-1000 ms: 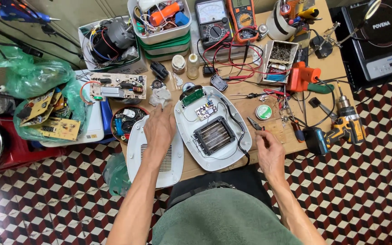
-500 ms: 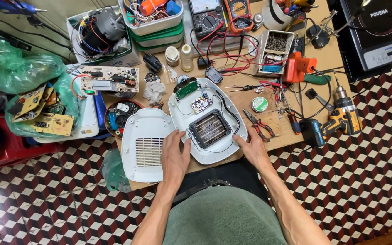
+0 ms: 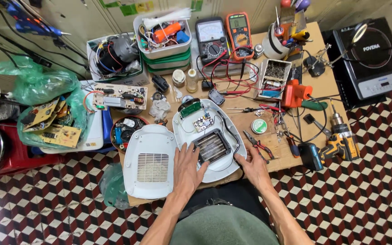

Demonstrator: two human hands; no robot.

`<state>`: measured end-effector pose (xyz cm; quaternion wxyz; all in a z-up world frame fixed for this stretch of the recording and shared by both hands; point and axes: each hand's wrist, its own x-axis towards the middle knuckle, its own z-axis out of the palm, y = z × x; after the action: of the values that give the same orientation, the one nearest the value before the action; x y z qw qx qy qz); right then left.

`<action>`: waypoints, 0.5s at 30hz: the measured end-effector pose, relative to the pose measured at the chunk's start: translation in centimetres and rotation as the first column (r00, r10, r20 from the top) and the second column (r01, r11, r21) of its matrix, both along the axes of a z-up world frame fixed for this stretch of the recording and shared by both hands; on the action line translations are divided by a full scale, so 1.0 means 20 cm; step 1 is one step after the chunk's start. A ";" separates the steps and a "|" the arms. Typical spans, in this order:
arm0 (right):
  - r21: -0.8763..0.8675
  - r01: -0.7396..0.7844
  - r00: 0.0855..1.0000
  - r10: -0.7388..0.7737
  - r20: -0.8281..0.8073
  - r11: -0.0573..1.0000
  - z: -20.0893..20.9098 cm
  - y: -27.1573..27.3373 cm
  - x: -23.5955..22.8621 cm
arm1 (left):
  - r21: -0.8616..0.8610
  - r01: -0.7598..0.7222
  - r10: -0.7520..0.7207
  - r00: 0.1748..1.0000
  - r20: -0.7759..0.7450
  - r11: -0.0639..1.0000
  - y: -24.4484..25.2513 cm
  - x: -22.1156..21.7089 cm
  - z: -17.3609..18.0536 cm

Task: Dismantling and repairing a small portable space heater by checking internal wiring and the fan.

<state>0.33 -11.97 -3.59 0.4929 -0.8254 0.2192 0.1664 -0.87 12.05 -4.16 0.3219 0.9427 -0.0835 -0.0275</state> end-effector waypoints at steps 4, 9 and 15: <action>0.003 0.029 0.995 -0.029 0.091 1.000 -0.07 -0.07 -0.01 | -0.176 -0.264 0.260 0.965 -0.046 0.948 0.07 0.14 0.02; 0.018 0.083 0.981 -0.085 0.176 0.996 -0.06 -0.11 -0.01 | -0.525 -0.682 0.524 0.730 -0.440 0.509 0.23 0.28 0.01; -0.121 0.017 0.985 0.004 0.174 0.993 0.05 -0.06 0.00 | -0.496 -0.798 0.760 0.546 -0.353 0.343 0.43 0.15 -0.18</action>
<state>0.39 -13.14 -2.55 0.4596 -0.8646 0.1876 0.0783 2.04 20.75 -7.68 0.5809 0.7078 0.3807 0.1291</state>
